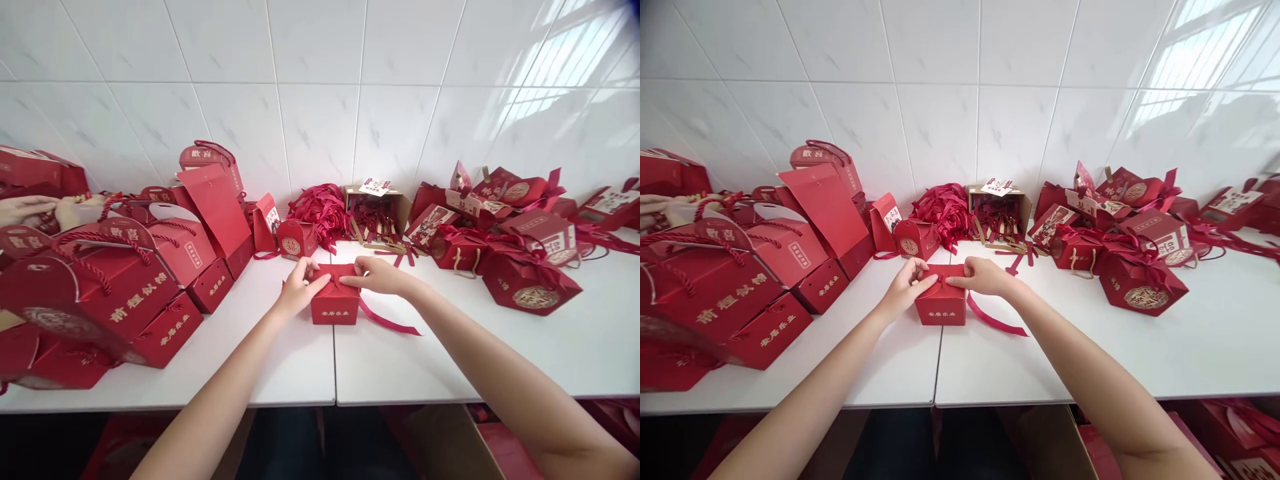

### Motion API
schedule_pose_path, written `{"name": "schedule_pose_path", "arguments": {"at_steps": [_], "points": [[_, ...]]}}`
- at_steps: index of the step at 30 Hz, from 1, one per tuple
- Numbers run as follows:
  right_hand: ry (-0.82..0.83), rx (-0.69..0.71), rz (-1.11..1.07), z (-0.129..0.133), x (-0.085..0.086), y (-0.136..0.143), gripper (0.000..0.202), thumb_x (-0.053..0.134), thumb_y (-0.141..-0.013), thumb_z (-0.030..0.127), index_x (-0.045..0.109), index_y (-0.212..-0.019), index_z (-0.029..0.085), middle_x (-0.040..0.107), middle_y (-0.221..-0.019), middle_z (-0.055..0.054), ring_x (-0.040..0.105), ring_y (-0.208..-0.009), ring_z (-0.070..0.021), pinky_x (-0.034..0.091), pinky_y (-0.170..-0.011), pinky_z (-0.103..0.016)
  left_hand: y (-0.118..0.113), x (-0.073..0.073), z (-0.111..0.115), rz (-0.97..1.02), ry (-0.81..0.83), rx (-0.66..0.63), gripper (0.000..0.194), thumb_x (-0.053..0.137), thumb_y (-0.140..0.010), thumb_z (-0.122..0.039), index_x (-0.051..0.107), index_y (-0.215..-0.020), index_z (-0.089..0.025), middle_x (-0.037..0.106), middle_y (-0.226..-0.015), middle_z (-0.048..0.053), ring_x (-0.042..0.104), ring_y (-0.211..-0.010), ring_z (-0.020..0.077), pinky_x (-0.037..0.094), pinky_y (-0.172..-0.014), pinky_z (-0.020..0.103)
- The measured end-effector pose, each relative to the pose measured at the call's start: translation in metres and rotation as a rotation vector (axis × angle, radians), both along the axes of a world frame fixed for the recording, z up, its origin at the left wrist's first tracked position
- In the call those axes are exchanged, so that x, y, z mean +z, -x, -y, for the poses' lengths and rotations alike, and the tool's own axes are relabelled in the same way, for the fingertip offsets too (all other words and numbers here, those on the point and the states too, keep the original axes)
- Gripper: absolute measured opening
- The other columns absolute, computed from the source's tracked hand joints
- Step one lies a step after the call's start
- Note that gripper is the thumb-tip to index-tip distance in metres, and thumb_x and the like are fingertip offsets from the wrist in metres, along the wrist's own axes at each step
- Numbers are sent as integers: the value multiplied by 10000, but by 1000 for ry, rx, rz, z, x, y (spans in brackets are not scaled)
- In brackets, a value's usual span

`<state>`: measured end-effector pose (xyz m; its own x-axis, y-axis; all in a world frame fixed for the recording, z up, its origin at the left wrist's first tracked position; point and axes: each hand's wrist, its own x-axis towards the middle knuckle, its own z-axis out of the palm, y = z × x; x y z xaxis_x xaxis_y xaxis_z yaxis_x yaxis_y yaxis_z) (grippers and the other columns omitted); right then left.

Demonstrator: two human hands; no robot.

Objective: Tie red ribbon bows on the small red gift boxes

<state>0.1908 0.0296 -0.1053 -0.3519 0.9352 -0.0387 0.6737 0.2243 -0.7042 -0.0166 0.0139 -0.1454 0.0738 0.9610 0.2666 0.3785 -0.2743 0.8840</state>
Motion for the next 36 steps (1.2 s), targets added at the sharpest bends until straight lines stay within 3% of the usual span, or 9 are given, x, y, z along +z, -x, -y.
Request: {"name": "schedule_pose_path", "arguments": {"at_steps": [7,11,16,21,23,26,30,33,36], "points": [[115,60,-97,26,-5,4,498,683,-686,588,353,-716,217,464,-558,59,408,-466,-86,294,-437,-214,3,6,39,-63,13,2,248,624,-747,-369,442,-820,-219,502,-772,-27,508,-695,142,410,-645,268],[-9,45,-107,44,2,0,500,741,-633,553,398,-773,217,440,-562,80,365,-483,-79,247,-449,-205,16,21,58,-167,11,-23,231,669,-721,-382,532,-809,-218,487,-719,-35,480,-662,141,394,-648,280],[-189,-94,13,52,-2,-9,418,521,-822,595,334,-772,225,411,-501,84,358,-457,-99,242,-464,-223,34,20,60,-233,-24,70,245,619,-763,-431,547,-893,-236,474,-641,-51,484,-628,147,404,-653,285],[-399,-181,177,74,-4,-20,218,492,-879,341,341,-781,218,537,-662,-5,480,-595,-159,274,-532,-252,54,13,77,-273,-109,240,269,595,-764,-434,544,-911,-215,593,-892,28,557,-768,183,436,-699,299],[-421,-201,194,88,-2,-24,162,480,-876,286,378,-774,211,557,-698,-31,495,-628,-177,269,-550,-263,61,13,91,-286,-115,303,243,539,-802,-435,563,-881,-206,600,-830,33,557,-734,193,430,-676,304],[-268,-67,157,106,-6,-25,201,509,-864,288,469,-685,206,549,-613,-20,488,-583,-177,272,-562,-275,64,11,109,-320,50,115,216,514,-816,-385,653,-831,-220,668,-825,38,605,-797,224,444,-690,296],[-19,-54,-58,114,-34,-17,235,582,-807,221,535,-578,195,519,-573,-32,519,-622,-197,306,-614,-295,54,-1,111,13,379,-53,251,622,-636,-131,720,-832,-253,720,-881,29,630,-830,234,442,-597,242],[57,-127,-228,109,-57,-9,60,575,-810,221,629,-818,195,544,-624,-24,532,-643,-196,367,-637,-307,46,-9,102,352,531,-20,380,613,-582,-28,707,-885,-239,667,-657,-8,523,-487,126,311,-399,193],[162,-174,-505,102,-70,-3,217,556,-833,297,600,-1016,190,550,-667,-7,534,-605,-166,430,-601,-300,42,-9,94,622,541,52,284,593,-689,-70,643,-931,-210,632,-645,-14,480,-418,78,312,-378,169]]}}
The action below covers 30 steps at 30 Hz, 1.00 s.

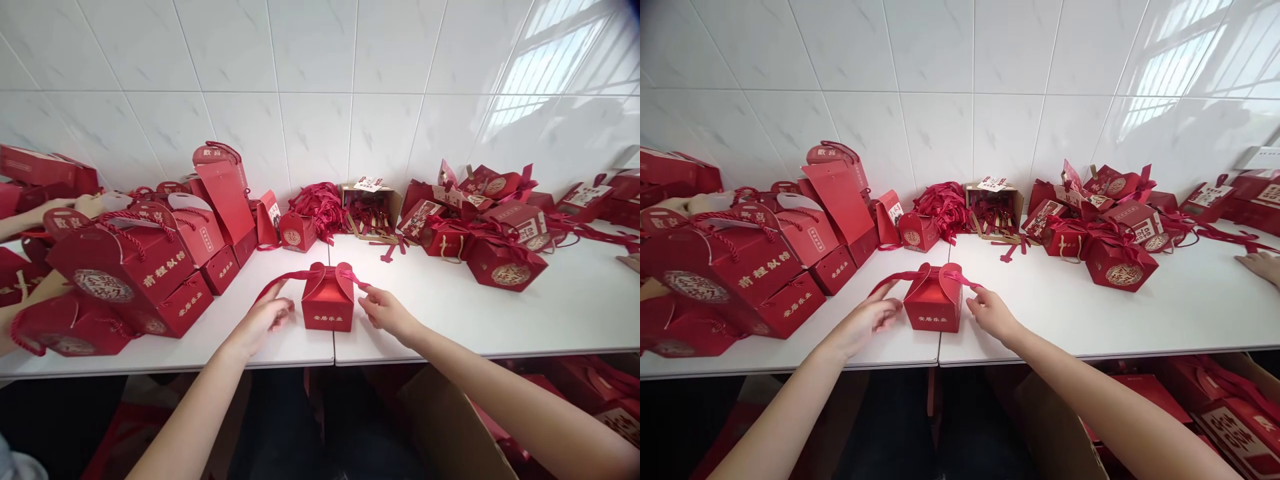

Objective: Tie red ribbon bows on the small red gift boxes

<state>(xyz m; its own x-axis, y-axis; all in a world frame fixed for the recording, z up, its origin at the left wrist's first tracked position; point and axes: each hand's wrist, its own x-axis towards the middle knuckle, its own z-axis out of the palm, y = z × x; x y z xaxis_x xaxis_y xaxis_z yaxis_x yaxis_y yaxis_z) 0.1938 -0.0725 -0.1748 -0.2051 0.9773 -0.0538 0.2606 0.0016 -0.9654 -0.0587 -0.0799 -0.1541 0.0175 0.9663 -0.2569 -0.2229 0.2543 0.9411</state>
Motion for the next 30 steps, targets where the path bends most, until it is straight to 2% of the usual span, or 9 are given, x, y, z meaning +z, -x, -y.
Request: {"name": "schedule_pose_path", "arguments": {"at_steps": [3,6,9,13,15,18,22,26,30], "points": [[48,-69,-315,-7,-3,2,208,545,-832,362,577,-966,205,587,-818,-32,583,-679,-143,489,-615,-277,-5,6,-5,267,12,100,122,516,-787,-72,591,-827,-159,649,-817,66,609,-602,99,443,-464,171],[52,-171,-567,-13,-2,-1,145,530,-835,363,557,-889,231,601,-914,-33,600,-742,-122,514,-644,-250,-10,10,-8,453,-4,163,230,404,-877,-54,533,-706,-135,582,-714,56,586,-589,70,427,-439,119],[45,-249,-732,-16,1,-6,128,578,-820,367,559,-857,246,618,-898,-10,589,-697,-106,517,-612,-233,-13,13,-10,566,-58,250,318,339,-932,-59,501,-670,-135,505,-608,2,551,-547,34,381,-413,63],[16,-320,-867,-14,12,-10,169,690,-764,374,616,-842,242,628,-792,12,584,-639,-103,512,-592,-231,-7,24,-17,591,-153,342,278,408,-950,-146,558,-715,-142,544,-613,-17,562,-547,45,388,-399,90],[-97,-339,-815,-14,22,-13,194,707,-757,394,655,-848,231,644,-817,7,583,-641,-97,498,-597,-230,-2,35,-21,504,-269,388,196,502,-917,-198,612,-760,-157,581,-633,-22,569,-548,64,397,-394,125],[-349,-341,-554,-17,44,-20,239,733,-741,382,691,-884,195,663,-768,-7,569,-600,-95,459,-566,-232,1,57,-27,295,-499,435,45,655,-794,-180,681,-830,-186,629,-682,-23,584,-580,73,412,-427,138],[-559,-325,-262,-24,81,-24,230,685,-790,376,708,-879,166,652,-634,-16,588,-571,-127,444,-527,-250,-7,92,-32,152,-587,383,134,713,-695,-175,706,-827,-198,626,-677,-22,579,-583,68,382,-433,133],[-670,-230,-223,-28,114,-12,196,699,-775,348,716,-892,192,688,-751,-30,626,-661,-149,482,-564,-258,-23,117,-39,39,-669,280,123,732,-675,-258,650,-707,-171,595,-650,-23,529,-509,65,331,-402,161],[-659,-130,-260,-36,132,5,239,647,-818,406,698,-841,173,655,-695,-18,609,-623,-133,466,-529,-240,-38,128,-45,-10,-731,277,146,739,-652,-246,649,-743,-175,537,-589,-46,419,-436,44,239,-375,174]]}}
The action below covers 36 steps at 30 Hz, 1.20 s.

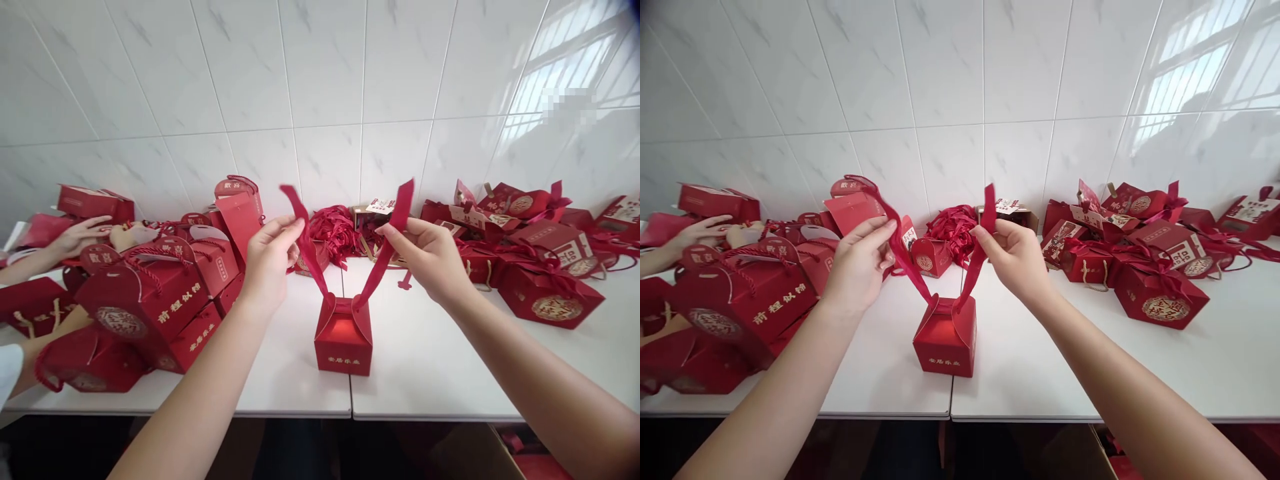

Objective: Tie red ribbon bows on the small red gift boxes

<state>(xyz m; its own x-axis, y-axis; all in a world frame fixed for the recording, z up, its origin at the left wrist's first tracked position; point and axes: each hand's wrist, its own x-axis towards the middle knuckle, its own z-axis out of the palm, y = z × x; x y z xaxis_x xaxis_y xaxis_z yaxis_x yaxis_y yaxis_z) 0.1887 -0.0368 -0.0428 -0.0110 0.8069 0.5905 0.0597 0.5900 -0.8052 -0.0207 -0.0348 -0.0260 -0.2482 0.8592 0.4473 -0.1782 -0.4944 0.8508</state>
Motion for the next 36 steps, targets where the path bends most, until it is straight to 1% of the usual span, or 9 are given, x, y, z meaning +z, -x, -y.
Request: {"name": "schedule_pose_path", "arguments": {"at_steps": [4,8,14,21,24,27,30,34,36], "points": [[-25,61,4,-5,9,10,264,640,-824,413,696,-876,160,670,-745,-24,625,-682,-133,505,-599,-248,-10,6,-2,5,-22,13,155,726,-682,-276,638,-770,-184,612,-715,-11,556,-608,91,338,-452,180],[-32,144,-93,-6,14,12,229,651,-817,406,657,-841,178,668,-716,-6,633,-654,-119,525,-619,-251,-16,10,-3,50,-26,-14,179,729,-690,-290,611,-789,-198,608,-730,-25,614,-706,128,448,-585,224],[27,155,-140,-13,14,3,261,630,-822,459,652,-782,202,630,-727,9,601,-654,-105,501,-607,-231,-17,8,0,98,-20,-71,168,710,-710,-278,574,-745,-187,604,-724,-26,614,-685,125,464,-610,237],[97,179,-252,-15,20,-1,218,655,-801,399,623,-745,191,638,-724,0,629,-688,-118,514,-648,-234,-9,8,3,195,18,-143,131,668,-766,-251,559,-745,-180,609,-744,-10,618,-680,118,479,-607,235],[234,193,-271,-19,26,6,162,643,-798,326,583,-770,178,619,-635,5,615,-561,-119,515,-579,-254,-10,10,4,128,-30,-206,193,690,-762,-281,540,-686,-185,532,-621,-37,535,-549,89,447,-557,228],[309,191,-149,-20,30,17,96,623,-780,213,543,-749,170,577,-543,29,466,-370,-67,385,-401,-205,-16,10,7,-45,-34,-228,227,719,-746,-301,549,-657,-177,498,-576,-45,470,-501,72,405,-514,215],[299,236,-14,-15,26,26,60,602,-782,201,565,-764,158,560,-539,35,359,-345,-33,242,-345,-179,-23,8,11,-203,33,-207,231,720,-747,-332,575,-675,-168,494,-550,-45,454,-485,74,397,-503,225],[234,391,25,-6,14,32,96,644,-764,226,612,-815,150,516,-580,51,319,-393,-21,225,-359,-175,-27,5,15,-309,70,-163,234,709,-749,-334,574,-675,-158,511,-558,-40,452,-487,77,404,-508,238],[192,436,16,-5,8,32,167,657,-788,303,623,-866,159,500,-580,57,300,-393,-21,218,-356,-180,-27,5,17,-345,78,-165,213,699,-755,-319,581,-694,-153,542,-601,-31,467,-501,75,406,-520,238]]}}
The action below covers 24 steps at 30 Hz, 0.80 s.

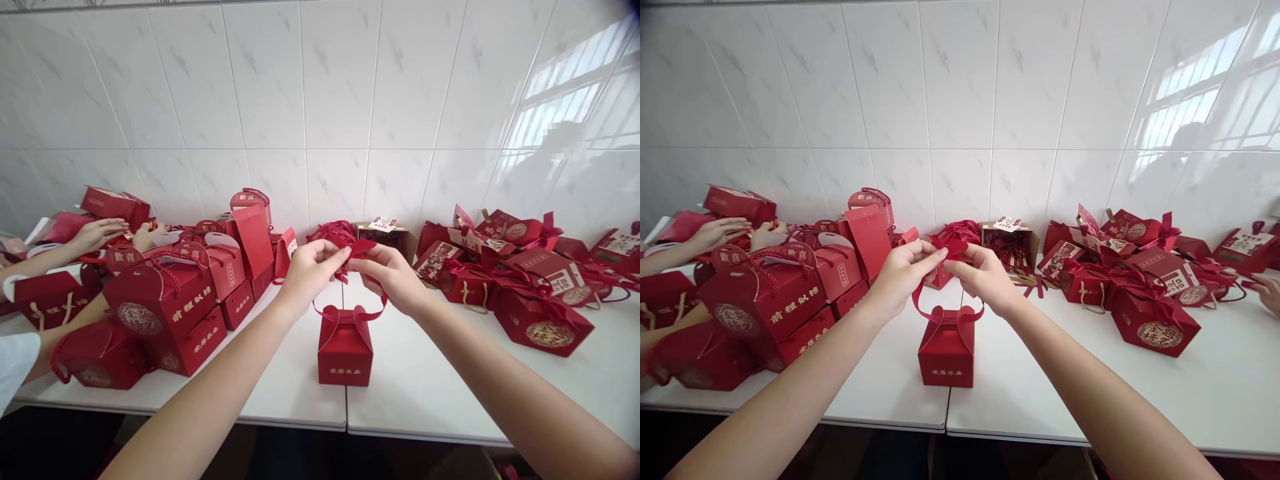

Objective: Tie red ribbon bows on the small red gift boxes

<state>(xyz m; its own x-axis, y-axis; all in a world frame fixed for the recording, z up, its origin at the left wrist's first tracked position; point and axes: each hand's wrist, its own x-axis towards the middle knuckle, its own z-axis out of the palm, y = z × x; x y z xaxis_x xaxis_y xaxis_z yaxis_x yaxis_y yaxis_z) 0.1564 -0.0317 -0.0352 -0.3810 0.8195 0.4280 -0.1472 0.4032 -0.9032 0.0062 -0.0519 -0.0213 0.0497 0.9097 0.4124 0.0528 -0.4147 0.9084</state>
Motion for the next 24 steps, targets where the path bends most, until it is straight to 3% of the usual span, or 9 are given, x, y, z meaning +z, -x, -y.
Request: {"name": "schedule_pose_path", "arguments": {"at_steps": [3,6,9,12,15,17,19,21,24], "points": [[-79,-9,-20,-3,-6,-2,266,571,-868,420,631,-945,174,474,-533,68,322,-363,-34,235,-356,-191,5,-1,3,19,62,-67,108,666,-759,-225,589,-778,-151,567,-652,-28,495,-511,73,418,-562,244],[-232,-46,42,-5,-10,-7,256,513,-910,403,643,-975,192,609,-666,18,471,-405,-64,369,-415,-220,13,-1,4,131,158,-158,87,602,-749,-138,577,-831,-155,558,-619,-25,555,-558,107,431,-611,258],[-610,-185,219,-6,-13,-15,221,480,-937,308,669,-992,208,700,-879,-46,636,-654,-135,486,-601,-279,21,0,4,298,309,-249,87,587,-741,-127,572,-819,-162,564,-635,-9,592,-620,139,455,-637,278],[-1076,-438,462,-7,-17,-21,233,471,-939,176,692,-998,221,728,-978,-48,652,-856,-171,447,-759,-329,24,1,4,385,397,-284,34,600,-762,-145,572,-772,-162,564,-659,-9,572,-621,122,489,-686,298],[-1321,-588,608,-7,-21,-20,264,494,-913,90,694,-1018,226,742,-969,-20,648,-862,-170,404,-778,-341,22,0,2,404,412,-306,97,576,-818,-201,586,-741,-144,567,-661,2,569,-633,115,507,-755,321],[-1342,-637,614,-6,-24,-17,275,505,-906,90,692,-1046,235,735,-1000,-21,642,-893,-177,404,-784,-342,21,-3,2,370,361,-299,207,530,-866,-289,607,-756,-132,587,-671,21,583,-659,128,506,-769,322],[-1248,-705,574,-2,-27,-16,269,510,-912,138,691,-1077,250,706,-1084,-45,629,-947,-196,419,-780,-344,23,-7,1,245,197,-191,303,480,-891,-392,623,-814,-136,612,-683,38,597,-681,151,497,-725,306],[-1083,-762,531,3,-28,-23,254,499,-921,195,701,-1067,240,695,-1081,-69,630,-933,-207,441,-735,-334,30,-10,3,6,-44,17,337,472,-885,-458,625,-887,-157,623,-689,33,586,-662,160,463,-643,278],[-848,-802,622,8,-33,-54,258,474,-914,244,724,-954,195,718,-903,-75,647,-800,-206,464,-671,-324,55,-16,6,-384,-320,356,253,542,-843,-429,610,-876,-188,552,-627,-17,507,-582,131,389,-573,246]]}}
